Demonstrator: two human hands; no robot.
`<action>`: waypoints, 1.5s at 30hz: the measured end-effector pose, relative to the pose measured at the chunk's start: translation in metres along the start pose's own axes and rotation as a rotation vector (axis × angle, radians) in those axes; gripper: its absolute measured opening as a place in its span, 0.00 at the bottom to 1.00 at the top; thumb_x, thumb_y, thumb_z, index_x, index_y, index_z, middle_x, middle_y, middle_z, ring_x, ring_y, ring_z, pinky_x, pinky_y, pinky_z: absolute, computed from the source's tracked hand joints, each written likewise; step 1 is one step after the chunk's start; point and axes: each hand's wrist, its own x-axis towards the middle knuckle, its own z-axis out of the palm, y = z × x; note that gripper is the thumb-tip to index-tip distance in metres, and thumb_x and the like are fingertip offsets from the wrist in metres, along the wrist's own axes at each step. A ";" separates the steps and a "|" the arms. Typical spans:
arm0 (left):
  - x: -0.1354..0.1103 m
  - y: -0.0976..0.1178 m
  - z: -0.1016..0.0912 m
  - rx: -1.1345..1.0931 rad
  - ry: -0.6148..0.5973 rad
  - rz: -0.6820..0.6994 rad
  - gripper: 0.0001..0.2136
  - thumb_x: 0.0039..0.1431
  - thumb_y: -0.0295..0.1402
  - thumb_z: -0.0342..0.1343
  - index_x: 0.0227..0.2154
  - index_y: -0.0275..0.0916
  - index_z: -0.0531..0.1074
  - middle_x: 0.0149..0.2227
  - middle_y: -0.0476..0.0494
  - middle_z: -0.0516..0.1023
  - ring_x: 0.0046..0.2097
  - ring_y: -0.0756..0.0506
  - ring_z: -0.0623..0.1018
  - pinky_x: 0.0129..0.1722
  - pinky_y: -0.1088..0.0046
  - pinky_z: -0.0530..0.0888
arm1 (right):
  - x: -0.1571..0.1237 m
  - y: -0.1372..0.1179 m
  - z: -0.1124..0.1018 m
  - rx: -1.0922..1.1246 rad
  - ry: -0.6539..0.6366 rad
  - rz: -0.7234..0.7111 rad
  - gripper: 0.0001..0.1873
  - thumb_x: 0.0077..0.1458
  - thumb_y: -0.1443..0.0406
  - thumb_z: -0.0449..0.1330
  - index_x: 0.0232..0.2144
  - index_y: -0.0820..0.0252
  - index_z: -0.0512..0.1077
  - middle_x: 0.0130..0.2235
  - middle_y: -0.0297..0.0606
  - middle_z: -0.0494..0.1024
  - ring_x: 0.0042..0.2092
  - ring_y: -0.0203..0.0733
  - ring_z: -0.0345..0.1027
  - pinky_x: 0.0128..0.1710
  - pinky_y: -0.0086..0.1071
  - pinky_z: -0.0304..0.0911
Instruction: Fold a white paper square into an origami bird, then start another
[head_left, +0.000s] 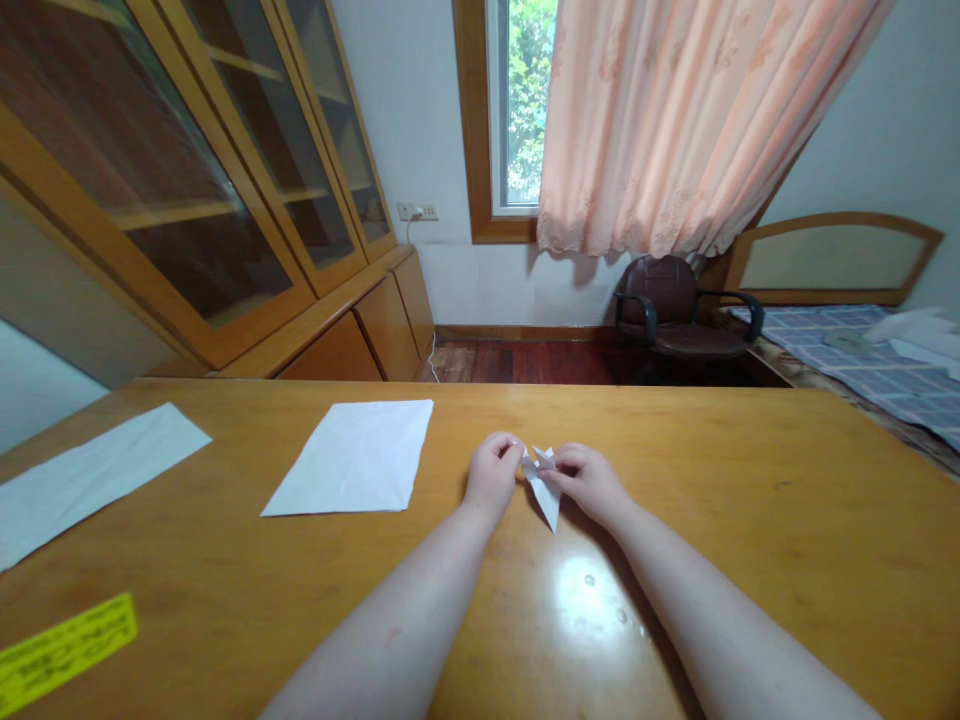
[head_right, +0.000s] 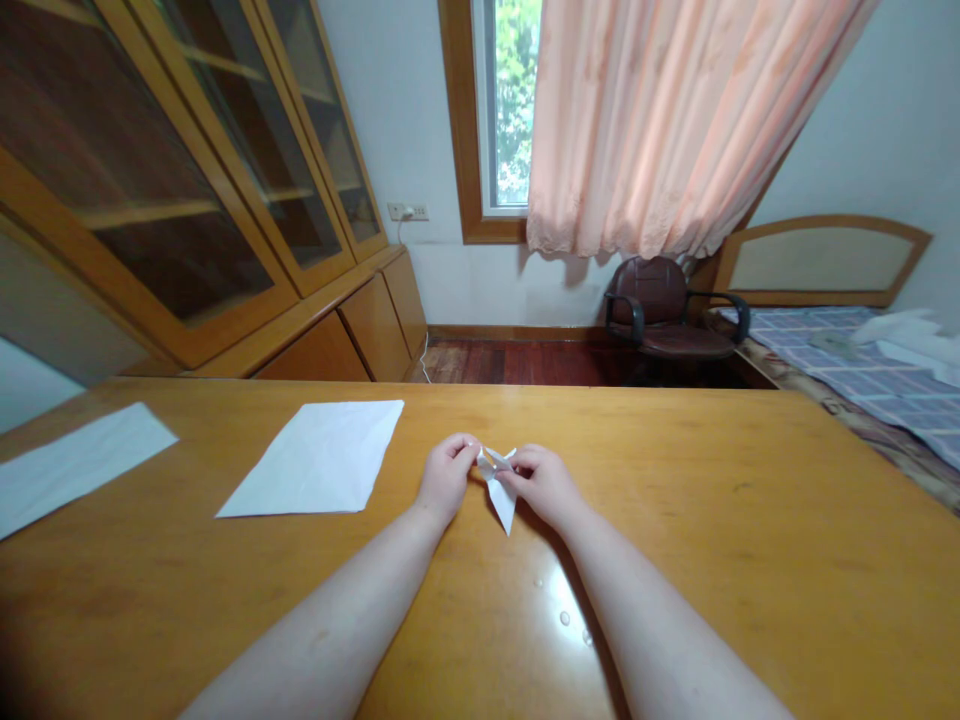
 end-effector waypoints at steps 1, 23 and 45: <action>0.000 -0.001 0.000 -0.013 -0.002 -0.021 0.10 0.50 0.33 0.50 0.17 0.38 0.63 0.20 0.52 0.63 0.27 0.50 0.65 0.29 0.76 0.63 | 0.000 0.000 0.000 -0.002 0.013 -0.001 0.07 0.50 0.62 0.60 0.25 0.57 0.76 0.28 0.37 0.73 0.32 0.39 0.66 0.34 0.32 0.60; 0.002 -0.004 0.006 -0.099 -0.035 -0.017 0.09 0.54 0.36 0.54 0.34 0.37 0.72 0.34 0.45 0.76 0.35 0.49 0.74 0.36 0.74 0.70 | 0.002 0.005 -0.001 -0.006 0.174 0.069 0.09 0.50 0.59 0.60 0.25 0.58 0.76 0.29 0.38 0.74 0.32 0.40 0.66 0.34 0.32 0.60; -0.002 0.005 -0.001 0.171 -0.020 0.204 0.08 0.55 0.34 0.56 0.34 0.39 0.77 0.35 0.45 0.75 0.34 0.49 0.72 0.34 0.73 0.69 | 0.002 0.005 0.000 0.121 0.129 0.151 0.12 0.47 0.56 0.61 0.22 0.59 0.72 0.24 0.34 0.70 0.28 0.37 0.62 0.30 0.31 0.57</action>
